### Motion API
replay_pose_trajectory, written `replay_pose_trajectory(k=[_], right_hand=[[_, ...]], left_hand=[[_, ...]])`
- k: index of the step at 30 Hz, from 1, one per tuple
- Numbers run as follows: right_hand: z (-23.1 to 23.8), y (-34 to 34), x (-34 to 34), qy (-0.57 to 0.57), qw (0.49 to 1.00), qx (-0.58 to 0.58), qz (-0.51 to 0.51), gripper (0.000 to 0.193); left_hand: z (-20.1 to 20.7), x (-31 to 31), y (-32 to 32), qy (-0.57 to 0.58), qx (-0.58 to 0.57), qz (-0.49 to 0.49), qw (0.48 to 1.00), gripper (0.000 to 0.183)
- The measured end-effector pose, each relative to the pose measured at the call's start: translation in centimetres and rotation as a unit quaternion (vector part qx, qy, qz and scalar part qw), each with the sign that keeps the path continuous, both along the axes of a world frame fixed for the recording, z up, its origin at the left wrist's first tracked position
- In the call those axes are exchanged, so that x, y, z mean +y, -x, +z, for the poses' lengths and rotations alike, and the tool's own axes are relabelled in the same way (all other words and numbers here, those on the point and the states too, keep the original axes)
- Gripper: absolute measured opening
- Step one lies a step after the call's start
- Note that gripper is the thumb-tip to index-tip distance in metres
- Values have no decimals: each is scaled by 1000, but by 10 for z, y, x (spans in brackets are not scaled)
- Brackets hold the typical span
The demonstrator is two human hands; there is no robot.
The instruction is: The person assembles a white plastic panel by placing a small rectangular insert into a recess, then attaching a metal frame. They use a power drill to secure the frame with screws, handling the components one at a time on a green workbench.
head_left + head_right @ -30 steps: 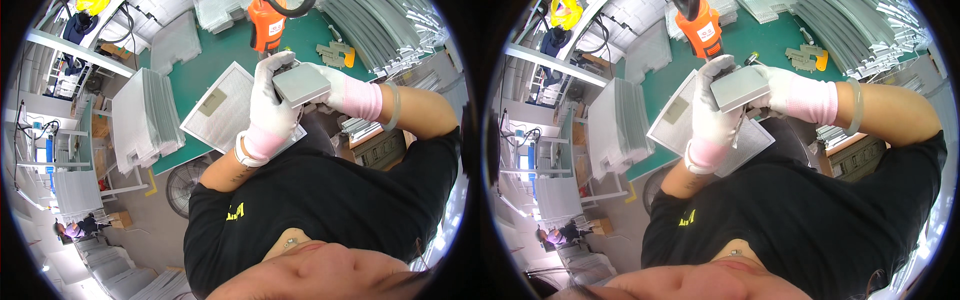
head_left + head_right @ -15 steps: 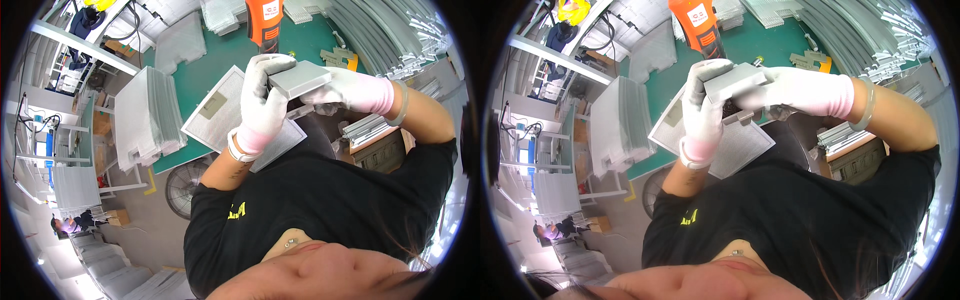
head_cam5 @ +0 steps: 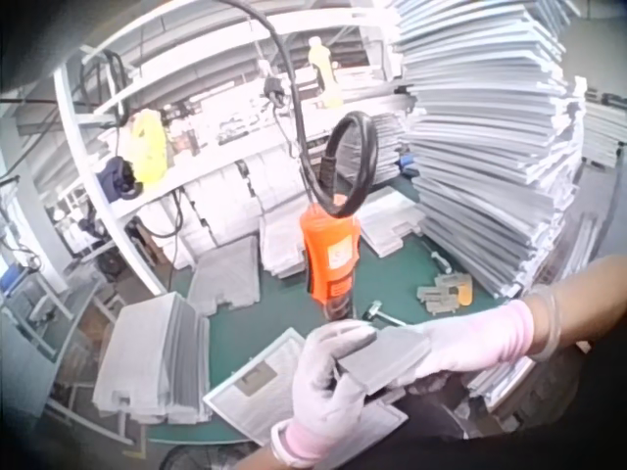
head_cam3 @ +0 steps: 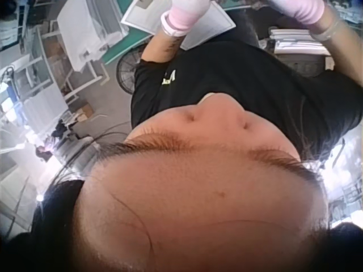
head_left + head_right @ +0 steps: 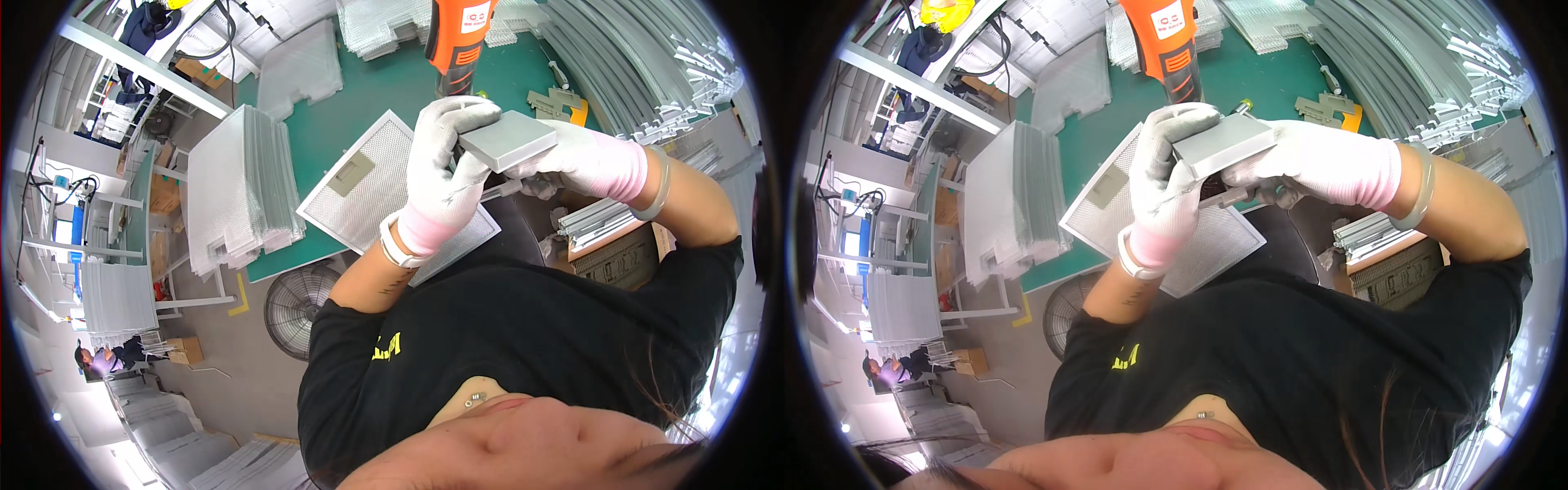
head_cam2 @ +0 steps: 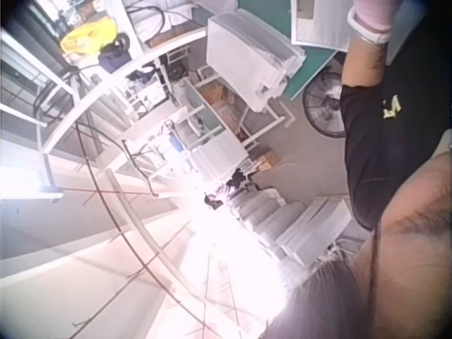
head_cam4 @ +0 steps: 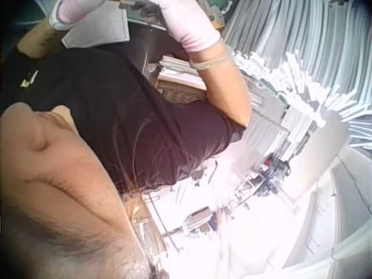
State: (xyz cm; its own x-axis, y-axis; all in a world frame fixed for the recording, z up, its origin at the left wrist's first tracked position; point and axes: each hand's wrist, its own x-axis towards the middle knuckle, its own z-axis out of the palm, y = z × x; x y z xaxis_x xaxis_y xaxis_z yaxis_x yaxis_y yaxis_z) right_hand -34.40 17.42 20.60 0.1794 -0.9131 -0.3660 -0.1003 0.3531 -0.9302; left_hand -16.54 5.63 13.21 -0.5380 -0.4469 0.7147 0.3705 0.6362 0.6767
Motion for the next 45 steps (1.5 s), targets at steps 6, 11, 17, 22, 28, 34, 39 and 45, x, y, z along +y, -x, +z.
replay_pose_trajectory(k=[6, 11, 17, 22, 28, 34, 39, 45], right_hand=[[-1, 2, -1, -13, 1000, 13, 20, 40], [3, -4, 0, 34, 998, 53, 18, 41], [12, -19, 11, 55, 995, 75, -31, 44], [5, -9, 15, 49, 996, 29, -69, 44], [-26, -12, 20, 462, 840, 183, -216, 27], [-9, -11, 20, 631, 571, 524, -40, 49], [-13, -29, 16, 564, 606, 556, -76, 48], [-17, -17, 16, 613, 625, 471, -112, 36]], left_hand=[[3, 2, -2, -80, 6, -26, 996, 30], [4, 1, 0, -21, 2, 4, 1000, 28], [12, 11, -1, -139, 11, 5, 990, 26], [12, 8, -2, -23, 22, 36, 999, 28], [14, 4, -5, -41, 9, 38, 998, 26], [12, 10, -5, -121, 10, 28, 992, 23], [9, 14, 0, -130, 15, 46, 990, 23], [5, 14, 5, -57, 26, 83, 995, 27]])
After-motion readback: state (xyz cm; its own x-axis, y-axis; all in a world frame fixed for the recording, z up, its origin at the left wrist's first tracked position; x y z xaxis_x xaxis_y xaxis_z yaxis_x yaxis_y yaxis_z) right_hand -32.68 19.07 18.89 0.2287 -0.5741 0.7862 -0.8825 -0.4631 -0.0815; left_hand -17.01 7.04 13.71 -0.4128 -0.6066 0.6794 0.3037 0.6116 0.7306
